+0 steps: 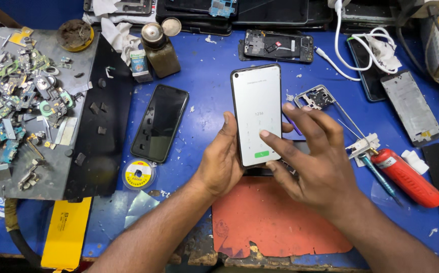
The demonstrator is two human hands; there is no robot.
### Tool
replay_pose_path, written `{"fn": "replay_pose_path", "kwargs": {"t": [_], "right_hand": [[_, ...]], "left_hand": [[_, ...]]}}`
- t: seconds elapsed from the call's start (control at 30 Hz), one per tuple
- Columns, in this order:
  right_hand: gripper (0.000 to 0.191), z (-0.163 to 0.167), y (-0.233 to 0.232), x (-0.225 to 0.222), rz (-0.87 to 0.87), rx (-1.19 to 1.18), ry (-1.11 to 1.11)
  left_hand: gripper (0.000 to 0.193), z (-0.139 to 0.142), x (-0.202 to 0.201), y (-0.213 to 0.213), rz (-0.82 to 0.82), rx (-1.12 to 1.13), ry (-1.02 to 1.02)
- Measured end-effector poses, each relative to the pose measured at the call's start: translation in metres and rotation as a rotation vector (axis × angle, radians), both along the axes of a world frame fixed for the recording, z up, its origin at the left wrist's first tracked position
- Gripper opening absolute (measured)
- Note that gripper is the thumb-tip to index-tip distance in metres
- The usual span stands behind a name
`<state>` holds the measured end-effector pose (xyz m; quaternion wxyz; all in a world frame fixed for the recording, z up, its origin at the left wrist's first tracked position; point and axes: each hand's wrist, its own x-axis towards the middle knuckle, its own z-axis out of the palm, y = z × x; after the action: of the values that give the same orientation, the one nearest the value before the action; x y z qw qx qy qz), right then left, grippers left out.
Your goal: The person powers on a smartphone and unlocks it by entering a PIN on the touchscreen, then removes the back cover and battery assembly and works on the internal components with their fingers at a cluttered repair bench.
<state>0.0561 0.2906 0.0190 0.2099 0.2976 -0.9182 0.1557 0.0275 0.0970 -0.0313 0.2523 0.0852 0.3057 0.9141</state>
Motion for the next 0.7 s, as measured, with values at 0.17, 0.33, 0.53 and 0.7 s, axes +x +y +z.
{"fn": "replay_pose_path", "kwargs": {"t": [0.17,0.33,0.53,0.7], "right_hand": [[0.056,-0.002,-0.0022,0.0013,0.036,-0.025,-0.057],[0.068,-0.0019,-0.0046,0.0021,0.058,0.057,-0.052],[0.059,0.0019,-0.0043,0.0032,0.104,0.021,-0.038],[0.048,0.0037,-0.0016,0.001,0.059,0.001,0.0]], "left_hand": [[0.075,-0.0024,0.0008,0.0027,-0.029,0.022,0.037],[0.076,-0.0048,0.0003,0.0042,-0.008,-0.008,0.005],[0.077,-0.0042,-0.0002,0.0025,0.001,-0.003,-0.006],[0.082,0.0016,-0.0009,-0.0008,-0.009,-0.006,0.072]]}}
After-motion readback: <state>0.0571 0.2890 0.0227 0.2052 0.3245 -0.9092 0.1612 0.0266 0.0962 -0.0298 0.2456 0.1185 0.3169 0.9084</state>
